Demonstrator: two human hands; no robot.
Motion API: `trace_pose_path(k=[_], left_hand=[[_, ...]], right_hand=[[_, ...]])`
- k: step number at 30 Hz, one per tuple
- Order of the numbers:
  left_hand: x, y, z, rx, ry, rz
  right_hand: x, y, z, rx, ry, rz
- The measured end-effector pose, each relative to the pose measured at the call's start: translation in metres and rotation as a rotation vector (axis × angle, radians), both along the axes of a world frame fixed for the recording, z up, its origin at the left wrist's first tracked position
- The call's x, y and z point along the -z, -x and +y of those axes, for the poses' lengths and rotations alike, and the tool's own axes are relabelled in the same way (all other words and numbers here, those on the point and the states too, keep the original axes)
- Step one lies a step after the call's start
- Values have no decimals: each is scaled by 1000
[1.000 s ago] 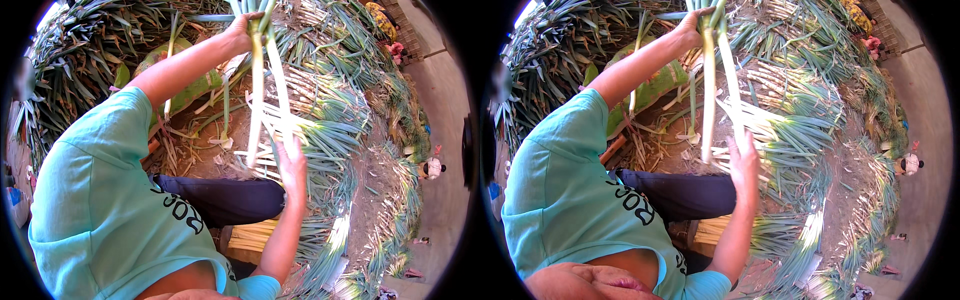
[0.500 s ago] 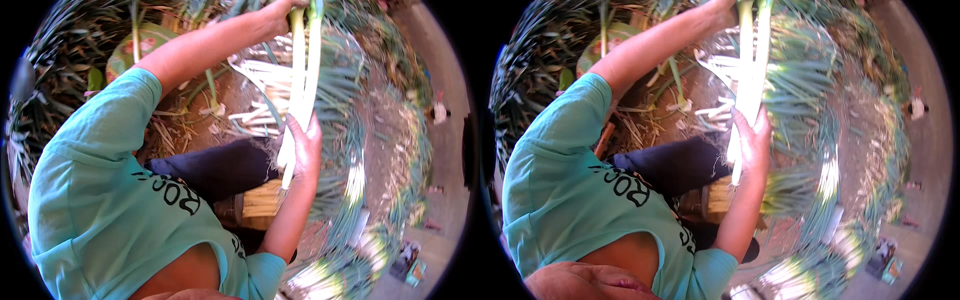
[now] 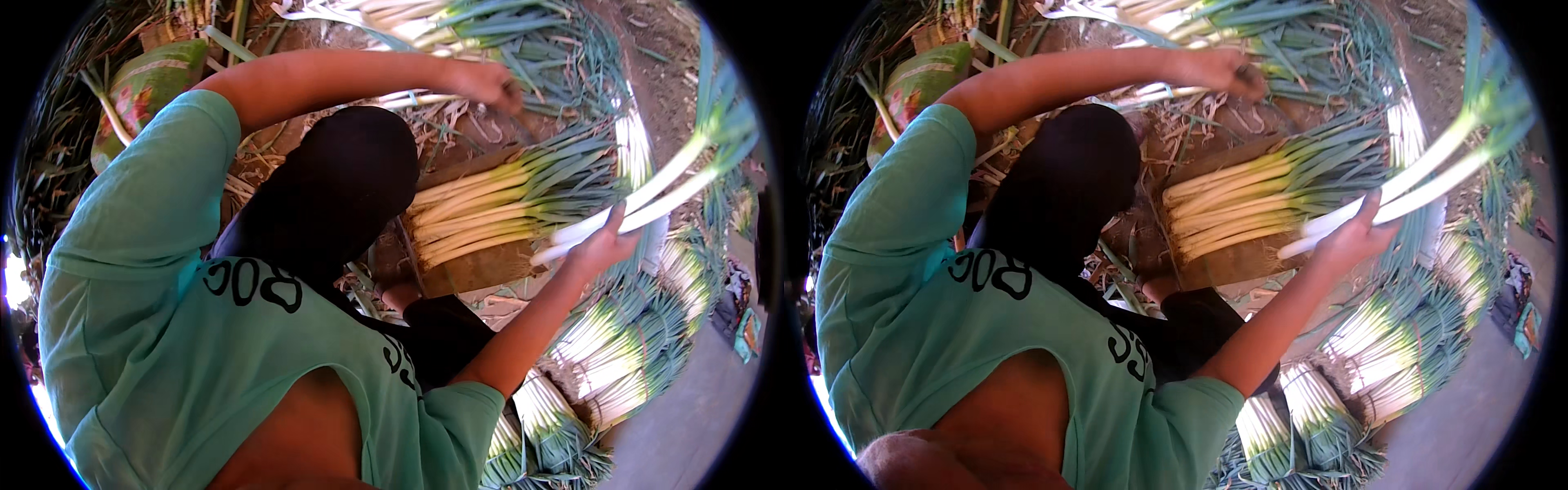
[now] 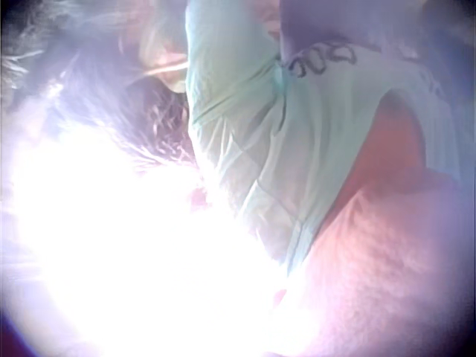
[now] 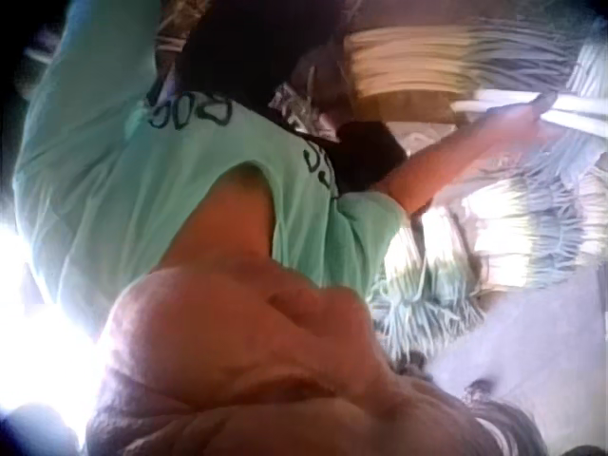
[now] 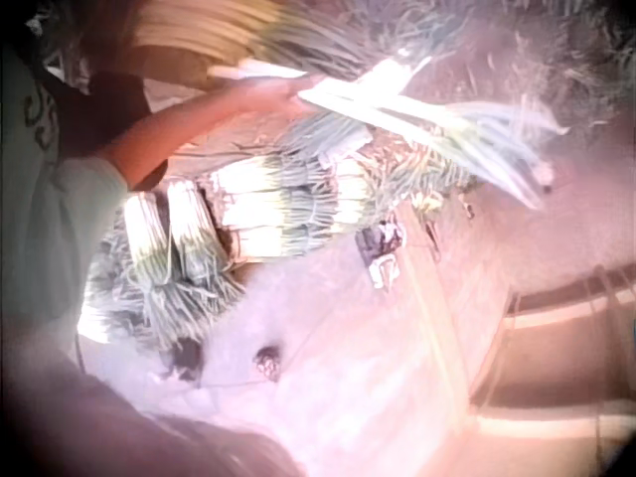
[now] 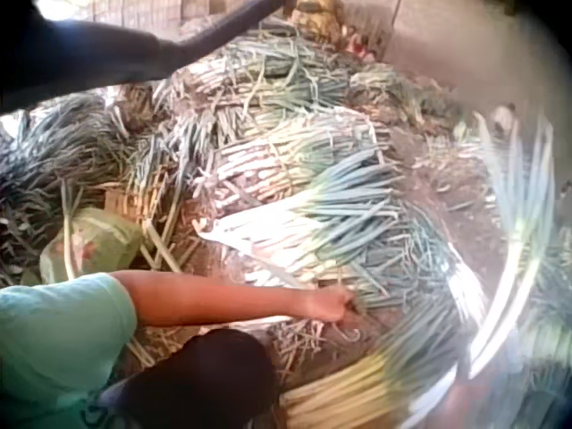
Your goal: The person cleans and sorts leeks by hand and packs them into a cardboard box on the ground.
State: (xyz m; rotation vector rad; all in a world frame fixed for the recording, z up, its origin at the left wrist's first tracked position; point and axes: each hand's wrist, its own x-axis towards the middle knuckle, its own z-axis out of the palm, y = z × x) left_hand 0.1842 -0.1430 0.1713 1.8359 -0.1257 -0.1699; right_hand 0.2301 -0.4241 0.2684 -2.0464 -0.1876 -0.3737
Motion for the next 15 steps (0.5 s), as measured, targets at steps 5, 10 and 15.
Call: trace_pose_path(k=[5, 10, 15], left_hand=[[113, 15, -52, 342, -36, 152], [144, 26, -74, 418, -166, 239], [165, 29, -106, 444, -229, 3]], right_hand=[[183, 28, -101, 419, 255, 226], [297, 105, -127, 214, -428, 935], [320, 115, -137, 72, -183, 1006]])
